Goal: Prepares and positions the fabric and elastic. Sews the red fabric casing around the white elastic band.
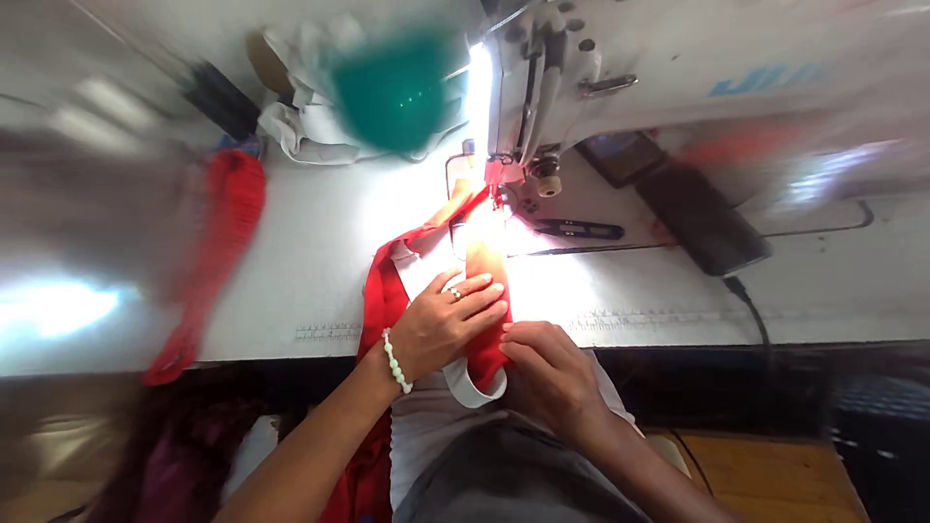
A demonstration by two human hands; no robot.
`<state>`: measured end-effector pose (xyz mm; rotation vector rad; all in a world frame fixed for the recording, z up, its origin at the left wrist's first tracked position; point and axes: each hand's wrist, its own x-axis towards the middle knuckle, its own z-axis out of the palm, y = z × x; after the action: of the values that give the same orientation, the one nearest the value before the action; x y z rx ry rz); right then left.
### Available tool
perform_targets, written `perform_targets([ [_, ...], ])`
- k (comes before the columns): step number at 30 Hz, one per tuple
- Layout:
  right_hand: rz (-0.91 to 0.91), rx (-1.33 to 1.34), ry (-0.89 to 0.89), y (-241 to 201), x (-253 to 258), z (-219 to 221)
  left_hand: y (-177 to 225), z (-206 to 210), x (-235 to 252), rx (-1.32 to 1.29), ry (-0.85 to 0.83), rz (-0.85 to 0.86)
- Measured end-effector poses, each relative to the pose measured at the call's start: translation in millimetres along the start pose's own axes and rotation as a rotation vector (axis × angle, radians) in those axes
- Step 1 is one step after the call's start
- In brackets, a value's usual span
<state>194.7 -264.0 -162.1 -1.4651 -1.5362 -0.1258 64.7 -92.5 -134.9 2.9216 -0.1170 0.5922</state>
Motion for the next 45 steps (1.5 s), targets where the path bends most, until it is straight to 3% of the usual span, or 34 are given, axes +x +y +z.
perform_targets([
  [6, 0.055, 0.054, -0.084, 26, 37, -17, 1, -2, -4, -0.189, 0.129, -0.115],
  [10, -0.087, -0.09, -0.194, 65, 64, -10, 3, -3, -3, -0.265, 0.163, -0.141],
  [15, -0.236, -0.116, -0.18, 78, 73, -4, 1, -5, -8, -0.231, 0.211, -0.135],
  [28, -0.246, -0.143, -0.257, 78, 77, 2, 6, -7, -4, -0.202, 0.274, -0.181],
  [45, -0.215, -0.122, -0.18, 73, 72, 7, 9, -7, -6, -0.155, 0.261, -0.207],
])
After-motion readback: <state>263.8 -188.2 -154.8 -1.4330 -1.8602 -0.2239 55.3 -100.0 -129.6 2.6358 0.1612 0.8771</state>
